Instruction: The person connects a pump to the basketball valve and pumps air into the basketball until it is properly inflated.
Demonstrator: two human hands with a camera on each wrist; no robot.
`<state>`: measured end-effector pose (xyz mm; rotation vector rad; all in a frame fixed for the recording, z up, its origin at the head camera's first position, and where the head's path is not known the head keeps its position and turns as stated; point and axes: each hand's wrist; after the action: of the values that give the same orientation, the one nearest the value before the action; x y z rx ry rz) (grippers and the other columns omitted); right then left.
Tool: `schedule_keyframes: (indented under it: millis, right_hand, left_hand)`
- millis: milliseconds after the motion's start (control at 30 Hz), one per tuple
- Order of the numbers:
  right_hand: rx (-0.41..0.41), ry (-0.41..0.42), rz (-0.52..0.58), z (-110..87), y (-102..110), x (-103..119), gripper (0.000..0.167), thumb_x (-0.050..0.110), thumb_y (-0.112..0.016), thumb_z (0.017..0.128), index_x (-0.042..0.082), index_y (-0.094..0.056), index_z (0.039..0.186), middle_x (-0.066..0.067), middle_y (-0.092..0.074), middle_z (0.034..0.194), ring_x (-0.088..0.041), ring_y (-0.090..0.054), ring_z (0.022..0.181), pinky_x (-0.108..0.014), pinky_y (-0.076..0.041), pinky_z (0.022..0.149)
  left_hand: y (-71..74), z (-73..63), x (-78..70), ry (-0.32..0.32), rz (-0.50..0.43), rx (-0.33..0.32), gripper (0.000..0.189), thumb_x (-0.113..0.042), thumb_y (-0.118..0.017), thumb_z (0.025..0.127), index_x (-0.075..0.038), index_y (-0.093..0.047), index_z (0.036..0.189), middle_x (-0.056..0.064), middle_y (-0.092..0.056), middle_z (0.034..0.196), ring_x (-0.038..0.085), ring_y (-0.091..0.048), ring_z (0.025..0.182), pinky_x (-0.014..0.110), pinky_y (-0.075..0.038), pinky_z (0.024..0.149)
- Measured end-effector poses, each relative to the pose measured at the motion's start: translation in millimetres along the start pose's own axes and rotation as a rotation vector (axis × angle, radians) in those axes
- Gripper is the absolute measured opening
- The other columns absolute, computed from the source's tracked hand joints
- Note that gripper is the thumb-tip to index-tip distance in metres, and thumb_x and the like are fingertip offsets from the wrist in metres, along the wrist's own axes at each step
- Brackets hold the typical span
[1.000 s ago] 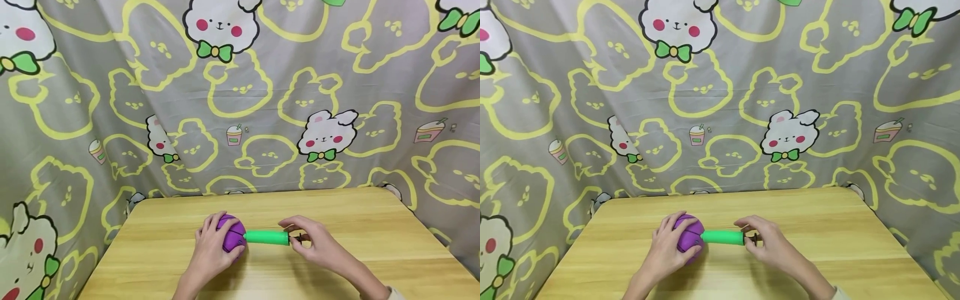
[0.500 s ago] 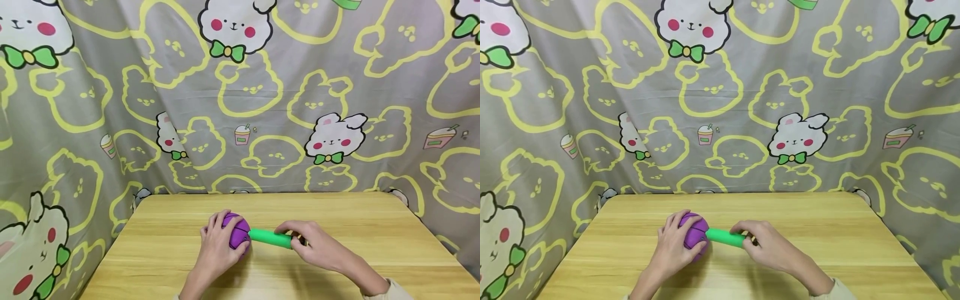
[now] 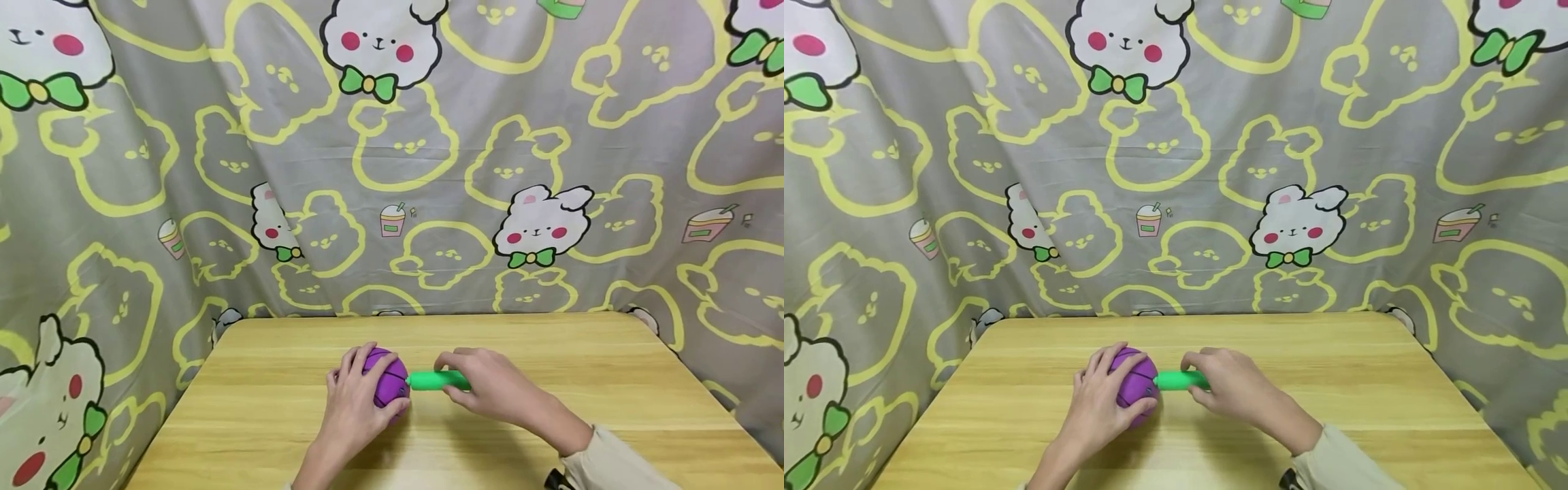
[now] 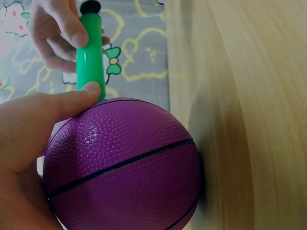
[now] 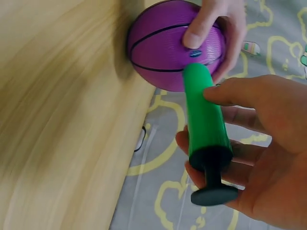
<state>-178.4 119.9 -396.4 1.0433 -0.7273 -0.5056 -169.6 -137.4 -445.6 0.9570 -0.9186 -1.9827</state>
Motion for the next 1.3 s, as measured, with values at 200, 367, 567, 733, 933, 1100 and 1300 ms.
schedule_keyframes:
  millis: [200,367,567,733,933,1100,1300]
  right_hand:
    - [-0.071,0.037,-0.044,8.0,-19,1,0.020,0.024,-0.079,0.088,0.022,-0.070,0.106,0.008,-0.067,0.090,-0.001,-0.049,0.063,-0.023,-0.045,0.057]
    - [-0.092,0.068,-0.001,16.1,-32,7,0.020,0.018,-0.076,0.089,0.022,-0.069,0.107,0.007,-0.068,0.093,-0.001,-0.051,0.064,-0.022,-0.045,0.056]
    - [-0.115,0.034,0.026,19.6,-42,8,0.018,0.017,-0.074,0.088,0.022,-0.070,0.105,0.007,-0.064,0.091,-0.002,-0.048,0.062,-0.021,-0.044,0.054]
    - [-0.161,0.016,0.015,21.7,-51,4,0.014,0.020,-0.075,0.087,0.023,-0.070,0.100,0.009,-0.063,0.089,-0.004,-0.053,0.067,-0.022,-0.046,0.058]
    - [-0.184,-0.003,0.043,24.8,-58,3,0.014,0.016,-0.077,0.083,0.022,-0.071,0.094,0.011,-0.063,0.084,-0.002,-0.052,0.067,-0.021,-0.046,0.058]
    - [-0.205,-0.007,0.051,26.5,-61,3,0.016,0.013,-0.077,0.078,0.022,-0.071,0.089,0.009,-0.063,0.082,-0.004,-0.053,0.066,-0.019,-0.044,0.057]
    - [-0.254,0.020,0.024,27.9,-67,1,0.016,0.013,-0.078,0.075,0.022,-0.070,0.086,0.010,-0.060,0.080,0.000,-0.047,0.063,-0.018,-0.041,0.053]
  left_hand:
    - [5.5,-1.2,0.2,-0.015,-0.004,0.049,0.074,-0.047,-0.083,0.080,-0.026,-0.057,0.145,0.016,-0.043,0.152,0.040,-0.039,0.136,0.064,-0.039,0.094]
    - [7.2,-2.1,-3.6,-0.021,0.014,0.051,0.073,-0.044,-0.083,0.079,-0.023,-0.056,0.144,0.017,-0.044,0.150,0.040,-0.040,0.136,0.061,-0.039,0.094]
    - [6.2,-2.6,-6.0,-0.012,0.015,0.028,0.072,-0.049,-0.084,0.078,-0.024,-0.058,0.140,0.018,-0.044,0.150,0.038,-0.041,0.136,0.056,-0.039,0.092]
    - [7.0,-2.9,-4.0,-0.038,0.023,0.023,0.071,-0.045,-0.083,0.078,-0.025,-0.058,0.142,0.017,-0.044,0.149,0.036,-0.041,0.136,0.054,-0.038,0.091]
    - [5.6,-4.1,-4.7,-0.047,-0.004,0.014,0.069,-0.045,-0.083,0.079,-0.025,-0.060,0.141,0.017,-0.046,0.147,0.037,-0.042,0.134,0.058,-0.039,0.094]
    - [5.3,-4.1,-7.2,-0.023,-0.069,0.024,0.061,-0.038,-0.082,0.083,-0.021,-0.062,0.138,0.018,-0.045,0.148,0.039,-0.040,0.136,0.066,-0.038,0.097]
    - [5.0,-2.7,-8.6,-0.005,-0.105,0.039,0.057,-0.033,-0.081,0.085,-0.018,-0.062,0.137,0.018,-0.044,0.149,0.041,-0.039,0.137,0.071,-0.038,0.095]
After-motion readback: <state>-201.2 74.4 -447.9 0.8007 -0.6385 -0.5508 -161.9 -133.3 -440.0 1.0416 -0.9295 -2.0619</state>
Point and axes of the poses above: each hand's wrist, its own z-axis towards the middle knuckle, its own y-axis out of the back of the hand, x = y × z
